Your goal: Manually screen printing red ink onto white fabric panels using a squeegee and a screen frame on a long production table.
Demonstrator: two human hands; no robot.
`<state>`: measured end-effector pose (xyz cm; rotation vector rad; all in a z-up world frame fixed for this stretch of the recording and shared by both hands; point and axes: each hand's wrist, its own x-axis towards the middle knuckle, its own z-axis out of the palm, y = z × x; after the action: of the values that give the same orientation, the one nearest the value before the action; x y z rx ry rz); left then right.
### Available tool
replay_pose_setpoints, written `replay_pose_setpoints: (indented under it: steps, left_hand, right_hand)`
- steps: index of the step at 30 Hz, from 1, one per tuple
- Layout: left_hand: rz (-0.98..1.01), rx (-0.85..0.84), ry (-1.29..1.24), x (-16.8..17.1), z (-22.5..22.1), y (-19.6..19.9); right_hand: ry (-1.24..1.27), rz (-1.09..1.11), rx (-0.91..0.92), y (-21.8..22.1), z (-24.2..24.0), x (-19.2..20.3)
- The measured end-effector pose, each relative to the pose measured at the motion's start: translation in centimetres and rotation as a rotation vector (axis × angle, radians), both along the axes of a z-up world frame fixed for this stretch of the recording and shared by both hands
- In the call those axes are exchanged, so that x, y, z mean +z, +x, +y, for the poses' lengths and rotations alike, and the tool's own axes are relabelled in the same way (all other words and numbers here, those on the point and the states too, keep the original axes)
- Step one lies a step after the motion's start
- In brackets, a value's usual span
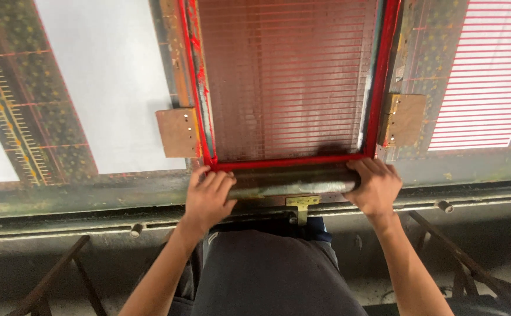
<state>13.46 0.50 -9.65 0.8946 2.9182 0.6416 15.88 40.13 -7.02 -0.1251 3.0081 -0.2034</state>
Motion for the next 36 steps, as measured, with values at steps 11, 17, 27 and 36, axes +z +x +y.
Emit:
replay_pose_setpoints:
  steps: [11, 17, 27, 36]
  left_hand:
    - [-0.092, -0.066, -0.171, 0.7, 2.2, -23.4]
    - [0.107, -0.125, -0.005, -1.8, 2.5, -44.8]
    - [0.153, -0.066, 0.003, 1.5, 1.9, -22.7]
    - [-0.046, -0.027, 0.075, 1.4, 0.2, 0.4]
  right_hand:
    - [0.197, 0.102, 0.101, -21.3, 3.6, -1.6]
    - [0.285, 0.567, 0.214, -40.9, 4.5, -2.7]
    - [-0.028, 0.282, 0.09, -20.7, 0.8, 0.1]
    - [-0.074, 0.012, 0.103, 3.2, 1.6, -1.0]
